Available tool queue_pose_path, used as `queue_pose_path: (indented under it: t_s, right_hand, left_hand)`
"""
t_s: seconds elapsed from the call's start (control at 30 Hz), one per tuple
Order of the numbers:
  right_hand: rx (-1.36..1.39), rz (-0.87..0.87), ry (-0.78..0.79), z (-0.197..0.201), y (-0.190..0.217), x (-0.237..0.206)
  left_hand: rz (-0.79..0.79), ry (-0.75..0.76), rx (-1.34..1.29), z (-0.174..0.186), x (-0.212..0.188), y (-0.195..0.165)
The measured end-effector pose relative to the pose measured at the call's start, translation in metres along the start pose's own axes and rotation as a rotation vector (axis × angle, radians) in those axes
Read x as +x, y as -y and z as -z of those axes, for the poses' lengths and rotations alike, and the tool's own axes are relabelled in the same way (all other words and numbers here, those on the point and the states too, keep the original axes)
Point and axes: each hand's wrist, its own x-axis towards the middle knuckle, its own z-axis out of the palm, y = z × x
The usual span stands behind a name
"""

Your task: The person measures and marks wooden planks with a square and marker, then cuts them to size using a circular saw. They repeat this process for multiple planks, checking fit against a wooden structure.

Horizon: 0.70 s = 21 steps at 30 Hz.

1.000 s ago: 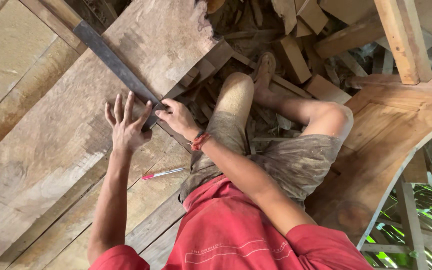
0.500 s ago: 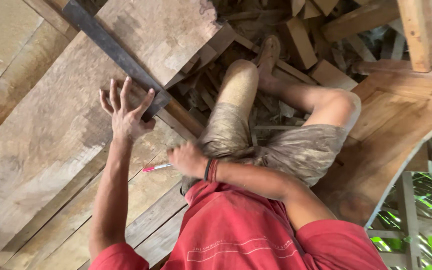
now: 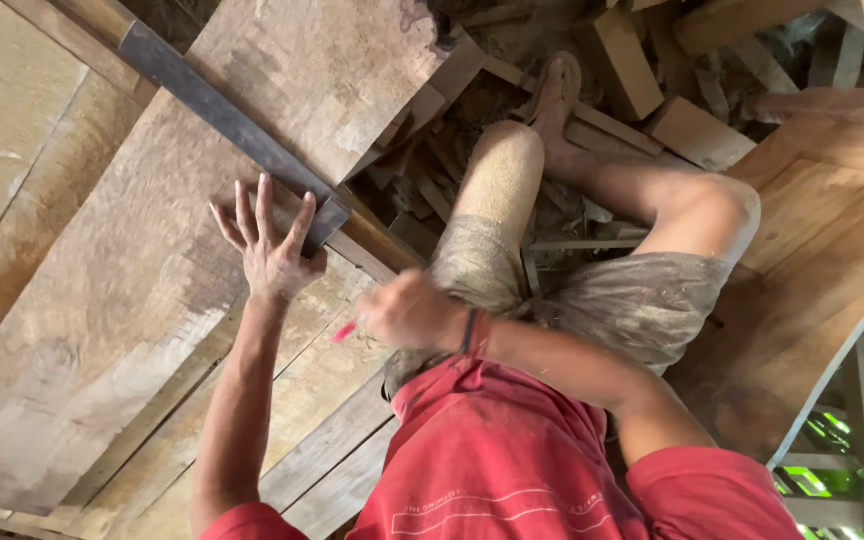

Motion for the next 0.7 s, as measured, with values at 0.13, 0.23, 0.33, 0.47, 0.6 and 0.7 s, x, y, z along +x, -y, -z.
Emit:
queue_pose_path:
  t_s: [0.13, 0.23, 0.33, 0.47, 0.6, 0.7]
  right_hand:
    - [0.18, -0.196, -0.329, 0.047, -0.053, 0.042]
    - [0.229, -0.243, -0.434, 0.058, -0.081, 0.081]
    - [0.279, -0.214, -0.518, 0.051, -0.096, 0.112]
    - [0.273, -0.289, -0.497, 0.033, -0.106, 0.129]
    - [0.328, -0.269, -0.544, 0.018, -0.123, 0.137]
    - [0.283, -0.26, -0.575, 0.014, -0.129, 0.127]
  left_hand:
    - [-0.006, -0.004, -0.013, -0.009, -0.003, 0.007]
    - [-0.072, -0.061, 0.045, -0.017, -0.002, 0.013]
    - [-0.108, -0.094, 0.096, -0.024, -0.003, 0.015]
    - [-0.091, -0.069, 0.022, -0.025, -0.008, 0.012]
    - [-0.092, -0.05, 0.02, -0.02, -0.007, 0.009]
    - [-0.09, -0.047, 0.005, -0.017, -0.005, 0.006]
